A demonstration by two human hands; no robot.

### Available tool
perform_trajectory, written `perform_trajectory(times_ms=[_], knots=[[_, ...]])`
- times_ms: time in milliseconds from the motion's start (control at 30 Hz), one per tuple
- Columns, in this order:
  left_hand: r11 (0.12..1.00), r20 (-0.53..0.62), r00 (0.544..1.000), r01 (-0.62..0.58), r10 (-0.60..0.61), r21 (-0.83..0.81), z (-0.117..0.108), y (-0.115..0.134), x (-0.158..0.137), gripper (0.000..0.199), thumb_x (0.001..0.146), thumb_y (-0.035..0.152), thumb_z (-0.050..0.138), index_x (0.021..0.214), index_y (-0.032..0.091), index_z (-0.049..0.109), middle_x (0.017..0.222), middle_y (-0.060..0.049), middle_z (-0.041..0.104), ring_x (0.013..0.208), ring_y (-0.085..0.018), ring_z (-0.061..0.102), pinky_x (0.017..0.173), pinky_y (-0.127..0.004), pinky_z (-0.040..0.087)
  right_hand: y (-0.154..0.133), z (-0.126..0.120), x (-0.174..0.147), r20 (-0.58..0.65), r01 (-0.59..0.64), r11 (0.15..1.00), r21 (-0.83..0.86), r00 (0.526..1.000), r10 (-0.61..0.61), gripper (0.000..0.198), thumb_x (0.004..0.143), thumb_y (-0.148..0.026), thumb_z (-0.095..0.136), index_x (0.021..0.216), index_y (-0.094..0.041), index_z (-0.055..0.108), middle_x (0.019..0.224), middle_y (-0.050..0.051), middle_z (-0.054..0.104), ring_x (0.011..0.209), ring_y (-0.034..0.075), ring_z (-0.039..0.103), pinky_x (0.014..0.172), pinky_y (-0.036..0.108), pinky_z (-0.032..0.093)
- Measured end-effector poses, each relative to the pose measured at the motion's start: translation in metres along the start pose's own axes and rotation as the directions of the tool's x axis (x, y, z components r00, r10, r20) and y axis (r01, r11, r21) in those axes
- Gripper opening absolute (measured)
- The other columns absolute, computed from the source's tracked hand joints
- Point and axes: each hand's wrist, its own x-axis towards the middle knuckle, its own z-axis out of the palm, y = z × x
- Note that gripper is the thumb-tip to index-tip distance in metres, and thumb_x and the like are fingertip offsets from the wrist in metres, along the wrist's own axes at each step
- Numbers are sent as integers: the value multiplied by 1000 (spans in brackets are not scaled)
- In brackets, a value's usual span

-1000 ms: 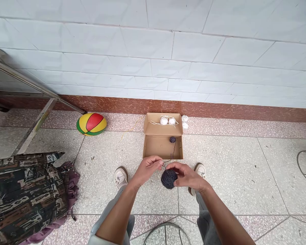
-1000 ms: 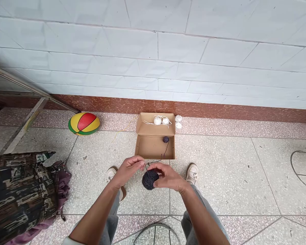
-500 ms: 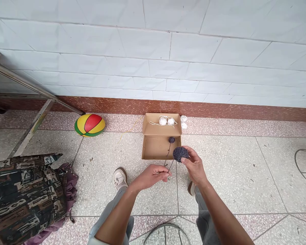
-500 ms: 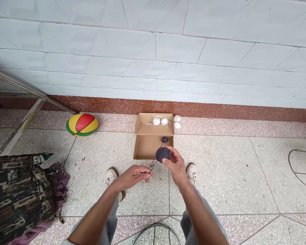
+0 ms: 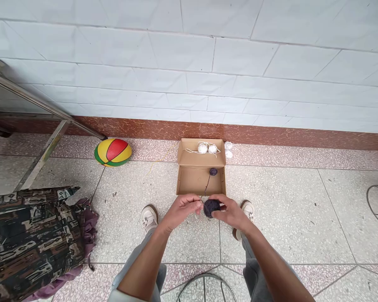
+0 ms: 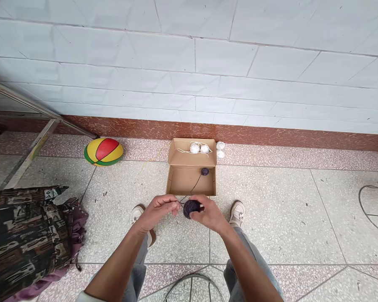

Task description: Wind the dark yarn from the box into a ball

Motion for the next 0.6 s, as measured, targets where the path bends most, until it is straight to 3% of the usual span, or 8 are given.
perform_trajectory(times_ms=[100, 200, 333, 433, 500, 600], knots=[[999, -131, 991, -32, 38, 41, 1, -3, 5, 36, 86, 48, 59, 74, 15, 63, 64, 0, 58, 65, -13, 53, 69, -26, 43, -8, 3, -5, 203, -86, 971, 225, 978, 40, 43, 64, -18, 73, 106, -24, 66, 95, 1, 66, 82, 16, 61, 73, 29, 50], [993, -172, 985, -15, 35, 113, 4, -10, 10, 34, 85, 47, 58, 75, 15, 63, 67, 0, 60, 68, -14, 55, 70, -26, 44, -12, 2, -9, 232, -61, 899, 433, 972, -46, 46, 59, -25, 84, 101, -23, 64, 93, 0, 65, 83, 16, 60, 73, 28, 48], [989, -102, 995, 8, 7, 149, 6, -15, 12, 36, 86, 49, 57, 80, 15, 66, 73, -2, 65, 73, -16, 59, 70, -27, 46, -12, 0, -8, 62, 31, 809, 587, 995, -83, 52, 56, -37, 91, 97, -23, 63, 95, 2, 66, 86, 17, 61, 76, 29, 49], [982, 27, 1000, 7, -12, 189, 9, -11, 9, 38, 87, 50, 57, 80, 14, 68, 77, -4, 68, 75, -17, 61, 71, -27, 47, -7, 0, -4, -126, 130, 794, 593, 990, -67, 52, 60, -46, 88, 97, -23, 61, 92, 2, 65, 81, 17, 61, 73, 29, 51], [977, 122, 992, 10, -37, 215, 12, -6, 6, 37, 89, 49, 56, 80, 15, 69, 77, -5, 69, 76, -17, 63, 73, -27, 48, -3, 1, 0, -276, 214, 826, 521, 958, -74, 52, 63, -47, 86, 101, -24, 59, 93, 2, 64, 83, 18, 62, 75, 30, 52], [971, 218, 974, 10, -64, 240, 16, -1, 4, 36, 90, 46, 55, 80, 16, 70, 78, -4, 70, 78, -17, 64, 73, -26, 48, 2, 3, 4, -439, 279, 922, 267, 888, -141, 50, 67, -40, 83, 107, -25, 57, 100, 4, 63, 91, 20, 63, 82, 35, 55]])
